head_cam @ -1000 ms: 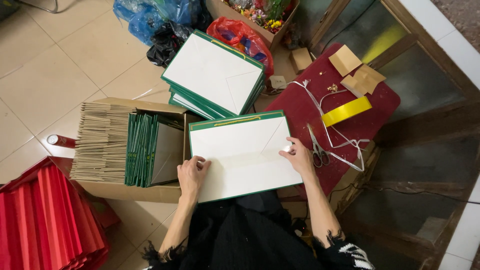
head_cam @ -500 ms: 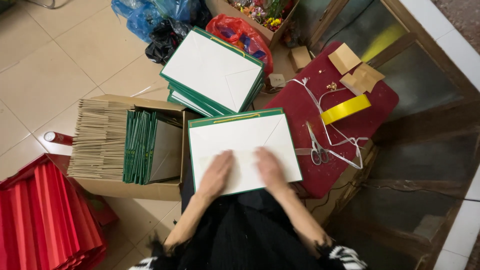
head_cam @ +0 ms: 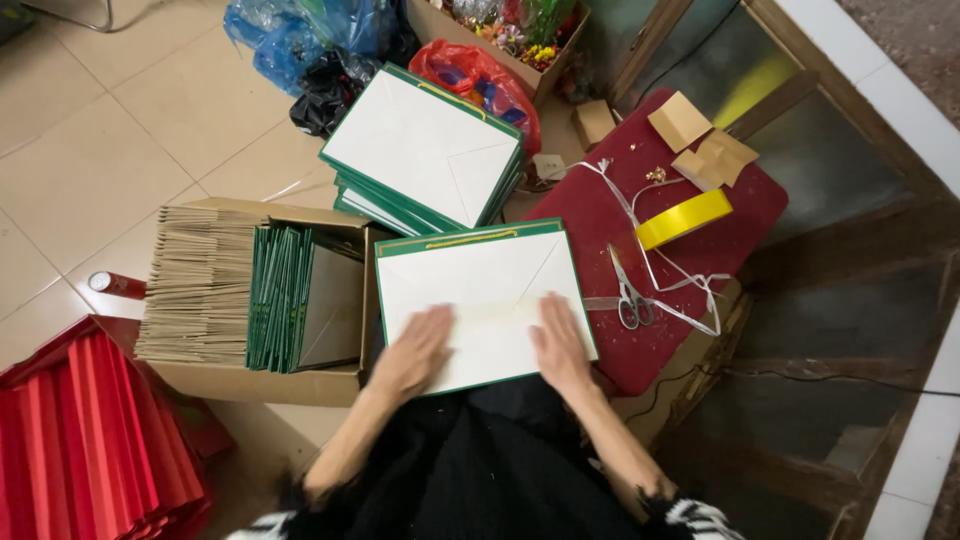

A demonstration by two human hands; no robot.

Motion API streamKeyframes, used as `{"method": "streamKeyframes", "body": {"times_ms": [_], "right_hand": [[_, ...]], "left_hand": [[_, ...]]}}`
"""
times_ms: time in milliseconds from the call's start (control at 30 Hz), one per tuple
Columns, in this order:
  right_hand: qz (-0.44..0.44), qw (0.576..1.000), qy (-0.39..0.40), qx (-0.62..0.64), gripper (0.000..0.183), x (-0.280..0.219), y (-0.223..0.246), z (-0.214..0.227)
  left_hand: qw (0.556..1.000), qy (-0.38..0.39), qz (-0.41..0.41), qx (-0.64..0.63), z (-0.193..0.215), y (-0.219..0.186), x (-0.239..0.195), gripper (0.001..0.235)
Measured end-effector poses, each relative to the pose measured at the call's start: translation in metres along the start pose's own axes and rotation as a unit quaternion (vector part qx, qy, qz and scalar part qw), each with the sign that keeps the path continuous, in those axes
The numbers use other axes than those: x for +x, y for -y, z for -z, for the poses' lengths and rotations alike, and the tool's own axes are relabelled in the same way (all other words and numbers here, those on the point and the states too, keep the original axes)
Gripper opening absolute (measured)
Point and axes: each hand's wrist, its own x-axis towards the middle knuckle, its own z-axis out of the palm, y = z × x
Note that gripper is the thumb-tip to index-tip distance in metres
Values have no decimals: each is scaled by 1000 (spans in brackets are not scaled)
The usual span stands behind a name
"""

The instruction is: Assembling paper gift bags by applying tape to the bottom and folding them.

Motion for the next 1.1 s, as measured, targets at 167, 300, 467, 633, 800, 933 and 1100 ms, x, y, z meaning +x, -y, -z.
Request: {"method": "streamKeyframes", "body": {"times_ms": [167,300,467,633,800,933,1100], "right_hand": [[131,991,-25,1,46,1,27,-34],[102,995,-6,-14,45,-5,-11,-29],[7,999,-27,-44,45,-11,-53,-12],[-106,994,-20,18,53,-9,-38,-4],[-77,983,-71,152,50,16,-29,-29],[19,991,-94,97,56,40,20,-15],[-5,990,-47,135,54,39,34,-28]], "left_hand": [[999,8,-39,-37,-63,-42,31,62],[996,42,-1,-79,-29,-20,17,58],[993,34,109,-1,1,23,-14,53],[938,-51,333,-86,19,26,-17,86],[677,-210,488,-509,36,42,-4,29],[707,-271,446,-477,108,81,-13,26],[833,-331,371,-244,214,85,-44,12]]}}
